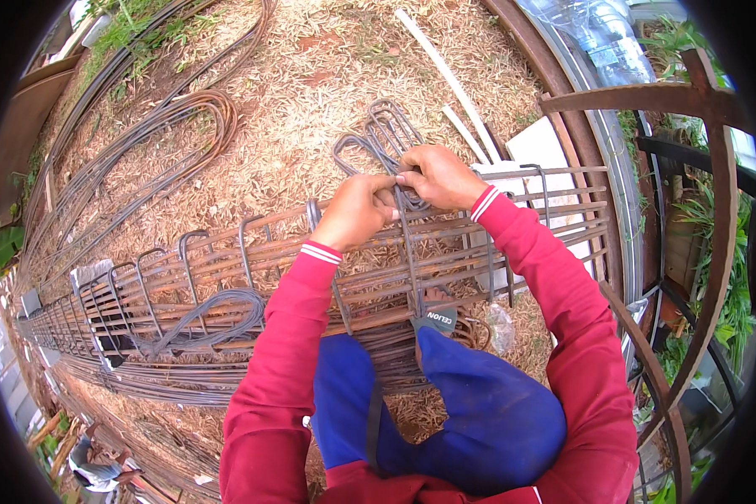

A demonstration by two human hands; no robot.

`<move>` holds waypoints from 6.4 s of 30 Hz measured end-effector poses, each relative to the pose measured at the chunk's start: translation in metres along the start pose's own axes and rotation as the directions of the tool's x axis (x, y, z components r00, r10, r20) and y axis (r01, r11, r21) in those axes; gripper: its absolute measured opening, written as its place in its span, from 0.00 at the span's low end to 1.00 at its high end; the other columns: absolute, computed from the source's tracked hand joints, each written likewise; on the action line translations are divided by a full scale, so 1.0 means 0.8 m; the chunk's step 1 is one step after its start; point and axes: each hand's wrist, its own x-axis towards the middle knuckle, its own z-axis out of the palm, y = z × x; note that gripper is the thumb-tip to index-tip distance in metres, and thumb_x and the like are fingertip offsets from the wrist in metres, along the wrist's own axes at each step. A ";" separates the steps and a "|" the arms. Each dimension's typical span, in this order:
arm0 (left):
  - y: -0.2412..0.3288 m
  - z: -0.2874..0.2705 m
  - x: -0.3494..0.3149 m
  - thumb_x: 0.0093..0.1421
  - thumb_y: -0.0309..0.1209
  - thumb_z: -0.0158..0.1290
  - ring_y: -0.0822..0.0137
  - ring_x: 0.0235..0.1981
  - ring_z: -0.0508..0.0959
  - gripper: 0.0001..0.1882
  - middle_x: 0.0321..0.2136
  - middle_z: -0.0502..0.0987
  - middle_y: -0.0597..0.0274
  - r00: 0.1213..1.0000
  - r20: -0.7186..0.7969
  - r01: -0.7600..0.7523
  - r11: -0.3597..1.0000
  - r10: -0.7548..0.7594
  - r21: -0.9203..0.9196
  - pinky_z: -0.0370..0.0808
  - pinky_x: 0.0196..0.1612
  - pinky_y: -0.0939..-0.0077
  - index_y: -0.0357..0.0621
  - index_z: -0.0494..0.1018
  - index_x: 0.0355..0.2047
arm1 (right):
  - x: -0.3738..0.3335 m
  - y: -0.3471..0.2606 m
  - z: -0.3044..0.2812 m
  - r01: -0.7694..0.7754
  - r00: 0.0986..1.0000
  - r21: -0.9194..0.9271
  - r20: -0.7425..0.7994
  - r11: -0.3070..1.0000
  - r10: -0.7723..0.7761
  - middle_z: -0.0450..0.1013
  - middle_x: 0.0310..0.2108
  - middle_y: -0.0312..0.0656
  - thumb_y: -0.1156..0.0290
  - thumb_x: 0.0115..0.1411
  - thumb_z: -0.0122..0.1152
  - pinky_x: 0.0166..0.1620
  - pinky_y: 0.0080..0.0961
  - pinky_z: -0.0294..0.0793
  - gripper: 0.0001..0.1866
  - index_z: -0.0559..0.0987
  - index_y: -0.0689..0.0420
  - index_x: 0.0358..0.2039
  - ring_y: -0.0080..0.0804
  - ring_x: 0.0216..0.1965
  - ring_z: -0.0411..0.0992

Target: The person sits on the ground and assembles a metal grid by bending and tying wire ties around intersecting metal rods. They repeatedly pick up wire ties, wrap them around the grid intersections, and twist them to secure the structure.

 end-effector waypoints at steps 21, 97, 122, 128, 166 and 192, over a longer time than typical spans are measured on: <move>-0.024 0.002 0.039 0.54 0.36 0.65 0.51 0.33 0.82 0.10 0.28 0.81 0.50 0.986 -0.163 0.005 0.969 0.036 0.245 0.77 0.39 0.60 0.42 0.83 0.31 | 0.016 -0.021 -0.028 -0.114 0.993 -0.323 -0.072 0.939 0.096 0.78 0.26 0.53 0.70 0.55 0.63 0.39 0.47 0.74 0.06 0.84 0.58 0.30 0.55 0.32 0.77; 0.090 0.169 -0.018 0.50 0.29 0.57 0.59 0.33 0.71 0.09 0.27 0.68 0.59 0.422 -0.423 -0.465 0.592 0.802 0.658 0.66 0.38 0.65 0.44 0.67 0.26 | -0.313 -0.093 -0.100 -0.128 0.812 0.258 -0.527 0.958 0.251 0.72 0.47 0.43 0.71 0.70 0.50 0.41 0.21 0.68 0.14 0.74 0.66 0.50 0.25 0.41 0.68; 0.025 0.041 -0.011 0.59 0.40 0.62 0.47 0.44 0.78 0.26 0.43 0.77 0.42 0.669 -0.669 -0.135 0.938 0.323 0.319 0.74 0.48 0.58 0.32 0.72 0.50 | -0.054 -0.049 -0.054 0.343 0.735 0.775 -0.573 0.530 0.362 0.74 0.45 0.48 0.72 0.71 0.51 0.44 0.37 0.84 0.07 0.70 0.61 0.44 0.36 0.41 0.77; 0.013 0.022 0.056 0.64 0.39 0.57 0.61 0.34 0.78 0.26 0.33 0.80 0.50 0.891 -0.429 0.070 0.978 -0.149 -0.195 0.74 0.41 0.65 0.28 0.71 0.53 | -0.014 -0.043 -0.044 0.384 0.730 0.802 -0.567 0.458 0.381 0.74 0.49 0.48 0.75 0.71 0.48 0.49 0.32 0.80 0.11 0.73 0.64 0.51 0.35 0.50 0.75; 0.011 0.022 0.116 0.57 0.23 0.59 0.65 0.54 0.76 0.31 0.52 0.75 0.45 0.963 -0.270 -0.065 0.980 0.013 -0.186 0.72 0.54 0.73 0.28 0.62 0.59 | 0.139 -0.025 -0.002 -0.055 0.576 0.566 -0.655 0.822 0.489 0.72 0.39 0.58 0.55 0.65 0.61 0.49 0.40 0.71 0.30 0.65 0.71 0.50 0.49 0.40 0.73; -0.021 -0.024 0.119 0.55 0.36 0.68 0.71 0.44 0.76 0.32 0.44 0.77 0.65 0.965 0.249 0.122 0.707 0.080 -0.697 0.72 0.52 0.68 0.41 0.68 0.56 | 0.140 -0.027 -0.032 -0.167 0.686 0.874 -0.230 0.457 0.690 0.72 0.25 0.38 0.68 0.67 0.59 0.28 0.31 0.74 0.09 0.74 0.61 0.36 0.29 0.25 0.72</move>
